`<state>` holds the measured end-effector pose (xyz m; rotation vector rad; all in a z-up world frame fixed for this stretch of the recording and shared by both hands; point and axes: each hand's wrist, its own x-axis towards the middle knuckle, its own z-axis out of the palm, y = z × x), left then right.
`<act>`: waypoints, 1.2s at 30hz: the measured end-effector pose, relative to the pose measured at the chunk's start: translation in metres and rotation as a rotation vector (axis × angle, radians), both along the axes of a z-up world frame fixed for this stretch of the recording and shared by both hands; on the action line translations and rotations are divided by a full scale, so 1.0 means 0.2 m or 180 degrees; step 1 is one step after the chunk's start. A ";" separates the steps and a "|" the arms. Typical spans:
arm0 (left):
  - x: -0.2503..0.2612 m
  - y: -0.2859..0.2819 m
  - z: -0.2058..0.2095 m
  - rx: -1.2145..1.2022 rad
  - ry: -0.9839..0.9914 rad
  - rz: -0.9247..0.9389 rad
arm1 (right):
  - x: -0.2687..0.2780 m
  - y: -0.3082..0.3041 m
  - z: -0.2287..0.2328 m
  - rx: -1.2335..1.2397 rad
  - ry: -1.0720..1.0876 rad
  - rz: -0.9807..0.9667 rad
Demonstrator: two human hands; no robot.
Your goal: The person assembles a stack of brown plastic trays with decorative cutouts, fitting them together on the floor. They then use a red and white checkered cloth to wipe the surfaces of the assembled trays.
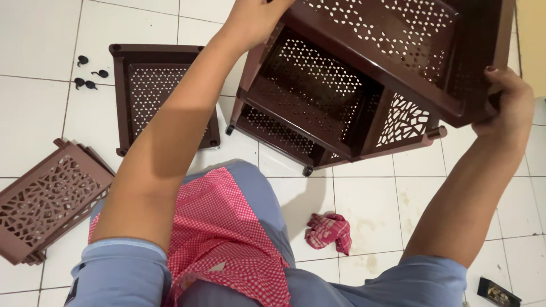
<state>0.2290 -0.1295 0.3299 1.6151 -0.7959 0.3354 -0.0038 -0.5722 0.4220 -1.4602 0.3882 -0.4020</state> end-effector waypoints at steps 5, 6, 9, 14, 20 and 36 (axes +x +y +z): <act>0.10 0.00 -0.07 0.0605 0.0141 0.0208 | -0.02 0.01 0.00 0.0202 -0.0081 0.0115; 0.12 0.00 -0.11 0.0610 0.0364 0.0162 | -0.02 0.00 -0.01 0.0133 -0.0159 0.0213; 0.19 0.01 -0.20 0.0414 0.0938 -0.0102 | -0.02 -0.03 -0.03 0.0088 -0.0039 0.0074; 0.16 0.03 -0.20 0.0152 0.1076 -0.0342 | -0.04 0.00 -0.03 0.0008 -0.0081 -0.0134; 0.03 0.09 -0.03 0.0217 0.1085 -0.0314 | -0.08 0.12 0.00 0.0275 -0.0424 0.0077; -0.10 0.12 0.01 -0.0066 0.0985 -0.0332 | -0.10 0.05 -0.10 -0.0026 -0.0277 0.0267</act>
